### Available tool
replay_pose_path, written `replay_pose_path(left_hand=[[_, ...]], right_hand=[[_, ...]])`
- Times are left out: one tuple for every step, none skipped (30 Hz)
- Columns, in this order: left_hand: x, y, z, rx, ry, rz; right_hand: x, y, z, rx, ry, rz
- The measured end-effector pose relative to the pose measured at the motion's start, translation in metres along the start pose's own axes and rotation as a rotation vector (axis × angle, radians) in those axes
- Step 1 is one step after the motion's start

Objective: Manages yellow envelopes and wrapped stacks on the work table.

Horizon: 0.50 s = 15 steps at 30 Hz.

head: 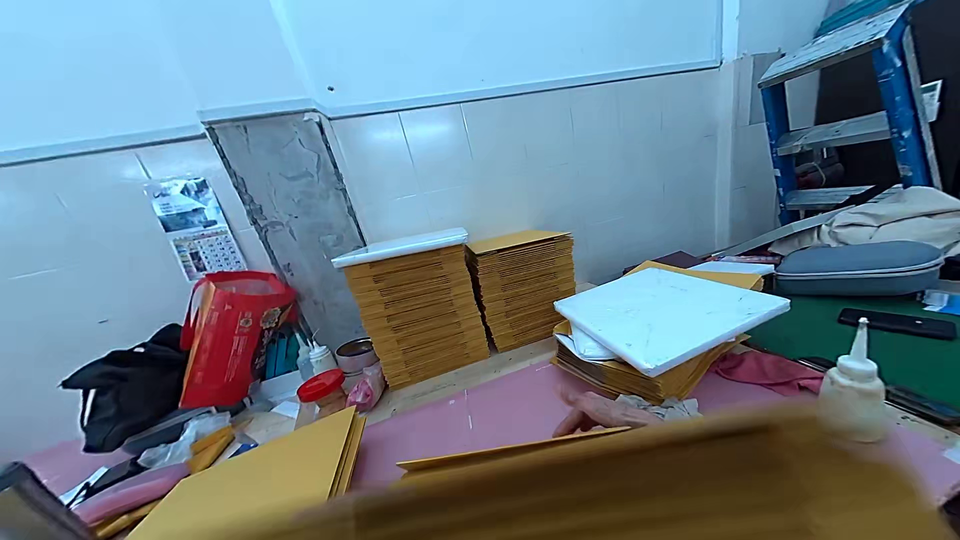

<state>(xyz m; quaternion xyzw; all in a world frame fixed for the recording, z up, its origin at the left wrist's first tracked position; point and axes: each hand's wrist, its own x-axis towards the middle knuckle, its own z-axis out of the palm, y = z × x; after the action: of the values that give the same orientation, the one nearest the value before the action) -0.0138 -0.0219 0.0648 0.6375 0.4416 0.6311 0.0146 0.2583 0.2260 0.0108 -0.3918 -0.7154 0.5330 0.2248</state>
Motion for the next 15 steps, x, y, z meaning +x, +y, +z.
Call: replay_pose_path(left_hand=[[0.009,-0.003,0.001,0.032,0.061,0.035],[0.026,-0.006,0.008,0.047,0.145,0.070],[0.043,-0.009,0.012,0.037,0.171,0.062],[0.053,-0.012,0.014,0.022,0.178,0.022],[0.059,-0.018,0.016,0.010,0.193,-0.027],[0.062,-0.024,0.019,0.002,0.211,-0.081],[0.063,-0.028,0.022,-0.002,0.225,-0.125],[0.061,-0.032,0.025,-0.004,0.230,-0.158],[0.059,-0.036,0.027,-0.020,0.233,-0.178],[0.056,-0.038,0.030,-0.045,0.240,-0.198],[0.052,-0.041,0.033,-0.073,0.242,-0.215],[0.048,-0.043,0.035,-0.101,0.245,-0.235],[0.043,-0.045,0.037,-0.115,0.247,-0.253],[0.040,-0.046,0.038,-0.107,0.252,-0.276],[0.040,-0.046,0.040,-0.091,0.274,-0.296]], right_hand=[[-0.010,0.013,0.000,0.150,0.093,-0.090],[-0.013,0.024,-0.004,0.358,0.106,-0.211],[-0.017,0.017,-0.006,0.489,0.084,-0.265],[-0.022,0.010,-0.011,0.566,0.002,-0.331],[-0.021,0.010,-0.019,0.593,-0.128,-0.408],[-0.019,0.014,-0.027,0.550,-0.210,-0.475],[-0.019,0.018,-0.028,0.489,-0.200,-0.512],[-0.021,0.022,-0.024,0.427,-0.140,-0.502],[-0.023,0.025,-0.016,0.371,-0.054,-0.488],[-0.024,0.028,-0.004,0.364,0.013,-0.494],[-0.025,0.031,0.011,0.391,0.070,-0.502],[-0.027,0.033,0.025,0.406,0.135,-0.512],[-0.030,0.030,0.036,0.402,0.211,-0.511],[-0.030,0.028,0.042,0.389,0.273,-0.512],[-0.030,0.025,0.046,0.375,0.322,-0.519]])
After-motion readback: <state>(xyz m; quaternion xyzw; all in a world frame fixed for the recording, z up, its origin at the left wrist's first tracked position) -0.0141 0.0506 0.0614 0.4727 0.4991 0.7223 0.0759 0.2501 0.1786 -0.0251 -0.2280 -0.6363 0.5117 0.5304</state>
